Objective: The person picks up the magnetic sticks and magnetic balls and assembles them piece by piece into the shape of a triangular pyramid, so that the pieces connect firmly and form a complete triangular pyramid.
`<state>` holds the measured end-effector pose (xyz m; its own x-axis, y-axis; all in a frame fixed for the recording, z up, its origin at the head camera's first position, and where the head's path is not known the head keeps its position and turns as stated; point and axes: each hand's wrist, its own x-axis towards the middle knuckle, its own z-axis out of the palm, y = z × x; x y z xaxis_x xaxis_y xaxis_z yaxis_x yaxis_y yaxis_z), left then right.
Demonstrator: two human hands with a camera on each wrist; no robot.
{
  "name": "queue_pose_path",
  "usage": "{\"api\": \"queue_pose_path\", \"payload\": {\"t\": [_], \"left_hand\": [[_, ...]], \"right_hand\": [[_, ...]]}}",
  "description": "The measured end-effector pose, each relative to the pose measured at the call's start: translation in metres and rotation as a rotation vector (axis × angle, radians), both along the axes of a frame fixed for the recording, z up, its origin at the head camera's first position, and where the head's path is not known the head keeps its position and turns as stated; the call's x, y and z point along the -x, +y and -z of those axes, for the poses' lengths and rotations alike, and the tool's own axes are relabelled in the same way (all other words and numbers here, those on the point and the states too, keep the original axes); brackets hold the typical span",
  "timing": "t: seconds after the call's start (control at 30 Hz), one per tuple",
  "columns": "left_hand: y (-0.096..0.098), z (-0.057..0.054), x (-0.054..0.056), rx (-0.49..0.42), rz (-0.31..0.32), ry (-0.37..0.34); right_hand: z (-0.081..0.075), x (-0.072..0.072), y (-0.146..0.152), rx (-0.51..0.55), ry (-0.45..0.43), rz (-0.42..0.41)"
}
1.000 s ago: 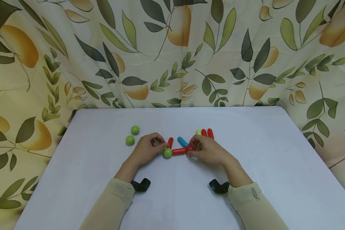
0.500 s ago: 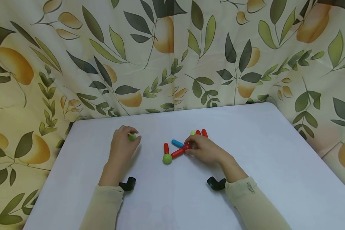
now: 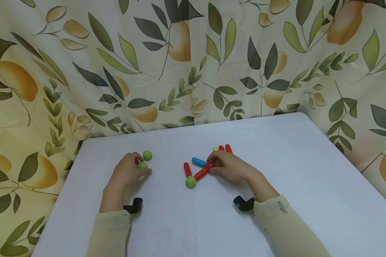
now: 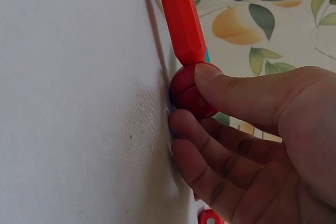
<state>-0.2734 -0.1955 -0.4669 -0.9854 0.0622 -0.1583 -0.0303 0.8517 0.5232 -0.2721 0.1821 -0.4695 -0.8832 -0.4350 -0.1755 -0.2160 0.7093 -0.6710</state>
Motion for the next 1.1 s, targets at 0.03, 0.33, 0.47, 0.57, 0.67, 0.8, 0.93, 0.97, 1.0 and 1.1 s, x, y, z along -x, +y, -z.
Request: {"api": "queue_pose_path", "payload": {"t": [0.03, 0.33, 0.47, 0.57, 0.67, 0.8, 0.93, 0.97, 1.0, 1.1], "left_hand": [[-0.001, 0.001, 0.000, -0.007, 0.002, 0.002], [0.007, 0.007, -0.002, -0.060, -0.008, -0.016], [0.021, 0.007, 0.000, -0.100, 0.031, -0.002], [0.031, 0.007, 0.004, -0.121, 0.064, 0.024], [0.041, 0.009, 0.006, -0.156, 0.078, 0.027], [0.054, 0.014, 0.006, -0.238, 0.084, 0.001], [0.064, 0.020, 0.003, -0.299, 0.101, -0.013], [0.065, 0.021, 0.002, -0.314, 0.102, -0.014], [0.066, 0.022, 0.001, -0.335, 0.105, -0.014], [0.069, 0.023, 0.002, -0.412, 0.116, -0.016]], "right_hand": [[0.000, 0.001, 0.000, 0.003, 0.000, -0.004], [0.003, 0.000, 0.002, 0.035, -0.042, 0.000], [0.001, -0.001, 0.005, 0.054, -0.026, -0.006], [0.000, 0.000, 0.005, 0.064, -0.020, -0.016], [0.000, 0.001, 0.005, 0.058, -0.017, -0.013], [0.002, 0.002, 0.003, 0.070, -0.015, -0.006], [0.006, 0.002, 0.001, 0.090, -0.025, -0.017], [0.007, 0.002, 0.000, 0.092, -0.025, -0.020], [0.008, 0.002, -0.001, 0.093, -0.024, -0.022], [0.008, 0.004, -0.003, 0.088, -0.008, -0.023]]}}
